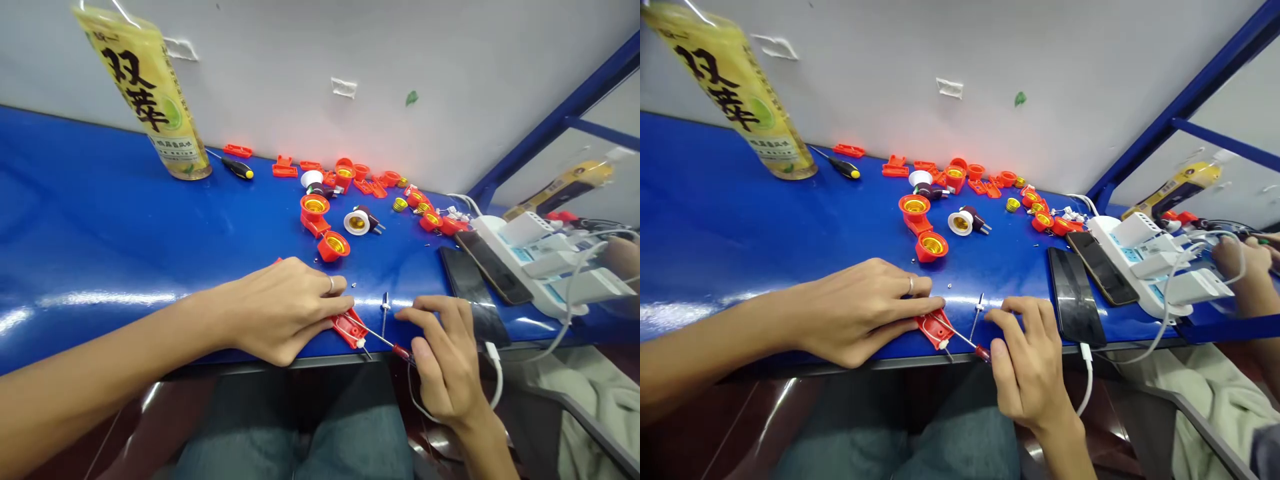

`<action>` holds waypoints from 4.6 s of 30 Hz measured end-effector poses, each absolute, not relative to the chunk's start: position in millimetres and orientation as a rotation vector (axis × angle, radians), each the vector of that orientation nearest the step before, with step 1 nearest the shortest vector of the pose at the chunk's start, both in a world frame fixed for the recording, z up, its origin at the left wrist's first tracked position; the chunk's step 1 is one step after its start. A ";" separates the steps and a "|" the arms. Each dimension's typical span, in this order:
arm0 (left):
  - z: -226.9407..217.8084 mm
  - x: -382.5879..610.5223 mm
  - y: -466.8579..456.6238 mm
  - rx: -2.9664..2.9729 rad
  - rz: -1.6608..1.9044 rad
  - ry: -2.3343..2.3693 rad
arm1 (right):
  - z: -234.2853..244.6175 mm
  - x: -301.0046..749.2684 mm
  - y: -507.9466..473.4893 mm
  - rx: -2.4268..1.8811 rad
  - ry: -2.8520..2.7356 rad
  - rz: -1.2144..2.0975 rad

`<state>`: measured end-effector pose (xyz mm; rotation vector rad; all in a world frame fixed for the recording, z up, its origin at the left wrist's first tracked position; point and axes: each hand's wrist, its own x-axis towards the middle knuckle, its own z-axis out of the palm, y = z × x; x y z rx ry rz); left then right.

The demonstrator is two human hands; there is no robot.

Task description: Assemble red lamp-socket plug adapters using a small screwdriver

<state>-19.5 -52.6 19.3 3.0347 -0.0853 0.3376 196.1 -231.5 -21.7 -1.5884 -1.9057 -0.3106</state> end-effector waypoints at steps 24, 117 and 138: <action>25.7 -16.0 -49.9 2.953 0.248 -0.044 | -26.3 198.0 -231.7 -1.446 -2.145 -0.302; 2.0 -76.3 -109.4 2.906 0.984 1.759 | -27.1 206.8 -198.5 -1.537 -1.910 -0.535; 7.1 -74.7 -94.3 2.751 0.873 1.552 | -12.9 198.0 -198.3 -1.578 -1.758 -0.444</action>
